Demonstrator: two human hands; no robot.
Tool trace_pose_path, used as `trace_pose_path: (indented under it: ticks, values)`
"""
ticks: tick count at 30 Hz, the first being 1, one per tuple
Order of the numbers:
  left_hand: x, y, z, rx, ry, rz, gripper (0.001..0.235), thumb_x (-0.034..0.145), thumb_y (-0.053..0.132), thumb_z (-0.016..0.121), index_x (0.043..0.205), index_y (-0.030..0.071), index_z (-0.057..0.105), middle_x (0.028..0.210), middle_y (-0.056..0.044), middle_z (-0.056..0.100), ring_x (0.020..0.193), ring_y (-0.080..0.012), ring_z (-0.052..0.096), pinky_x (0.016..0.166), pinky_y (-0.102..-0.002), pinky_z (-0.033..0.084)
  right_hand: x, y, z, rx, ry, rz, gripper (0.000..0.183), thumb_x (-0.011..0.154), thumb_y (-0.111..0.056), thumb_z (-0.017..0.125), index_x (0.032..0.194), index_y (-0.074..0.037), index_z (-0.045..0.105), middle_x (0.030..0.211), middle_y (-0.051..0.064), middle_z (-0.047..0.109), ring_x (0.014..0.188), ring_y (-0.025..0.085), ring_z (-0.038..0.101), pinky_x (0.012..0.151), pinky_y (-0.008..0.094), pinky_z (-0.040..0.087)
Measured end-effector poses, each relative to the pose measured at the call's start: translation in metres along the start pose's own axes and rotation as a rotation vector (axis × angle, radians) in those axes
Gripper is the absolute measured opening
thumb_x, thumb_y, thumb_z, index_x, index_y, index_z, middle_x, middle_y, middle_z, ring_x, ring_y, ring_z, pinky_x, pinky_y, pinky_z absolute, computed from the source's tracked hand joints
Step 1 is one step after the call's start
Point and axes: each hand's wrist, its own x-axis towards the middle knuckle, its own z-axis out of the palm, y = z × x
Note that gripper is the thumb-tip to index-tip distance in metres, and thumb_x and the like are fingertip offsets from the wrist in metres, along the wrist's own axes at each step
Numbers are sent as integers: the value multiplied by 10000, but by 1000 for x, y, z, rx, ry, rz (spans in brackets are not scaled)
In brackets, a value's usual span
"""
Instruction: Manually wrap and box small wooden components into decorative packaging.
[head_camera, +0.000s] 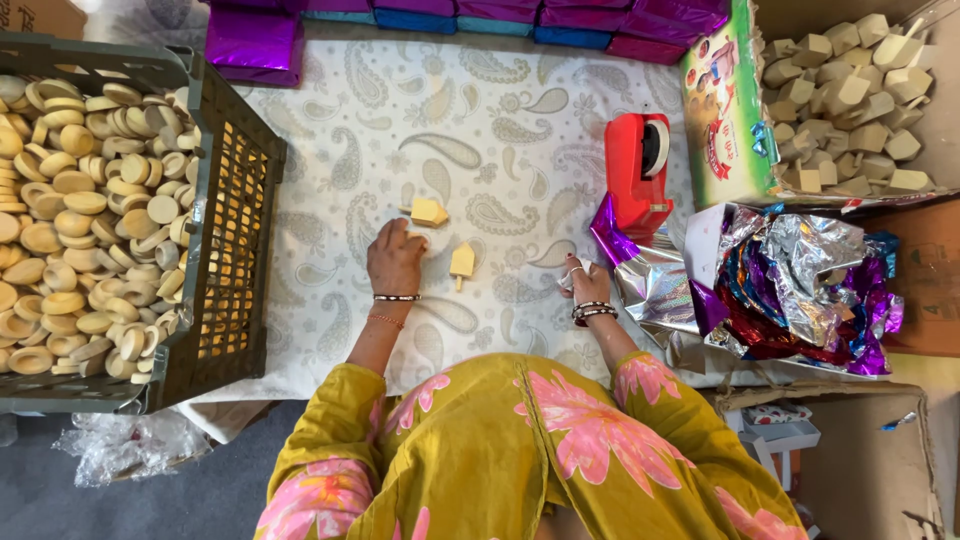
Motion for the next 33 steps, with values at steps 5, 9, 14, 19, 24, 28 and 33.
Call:
trace_pose_path:
  ticks: [5,9,14,19,24,28,33]
  values:
    - [7,21,3,-578,-64,-421,87,863,134,801,944,121,771,997,-14,770,824,-188,734,740,-315,570,-9,-33,20,-2,60,59,314,969,-347,672,951,-34,693,701,53,675,516,132,622,446,272,485]
    - [3,54,24,-1036,-200,-582,60,884,73,760,940,53,768,883,-2,795,770,-55,738,674,-223,579,-28,-58,59,1,8,-146,303,1038,-353,576,1158,-103,698,814,71,723,641,148,654,557,276,524]
    - [-20,87,71,-1251,-272,-524,75,892,1,734,966,-10,739,840,-34,754,740,-63,659,667,-240,544,-105,-144,95,-486,-46,-947,275,1061,-301,549,1198,-93,665,1070,122,742,939,277,719,803,343,555]
    - [-20,105,42,-1222,-360,-417,102,895,-25,725,996,-7,719,894,-36,757,809,-65,690,744,-238,580,-73,-113,87,-492,-143,-627,298,1064,-333,535,1100,-95,712,938,104,748,872,253,737,767,324,557]
    - [-9,115,19,-1295,-398,-266,115,906,3,731,1014,-20,698,1025,-38,757,919,-87,712,732,-259,626,-15,-80,71,51,-395,138,419,1011,-371,566,1079,15,713,920,131,737,768,222,705,697,353,553]
    - [-15,107,53,-1470,-392,-445,112,944,20,692,1054,-3,686,1017,-54,748,896,-109,708,728,-271,623,-34,-94,77,515,-523,504,422,970,-429,529,1088,-37,632,936,118,727,754,240,716,684,445,585]
    - [-23,86,97,-1748,-209,-871,71,950,-20,674,1018,3,671,980,-55,744,830,-102,683,750,-247,570,-78,-99,95,40,-192,-387,458,1087,-433,496,1237,-26,643,1095,98,727,972,157,678,871,310,553]
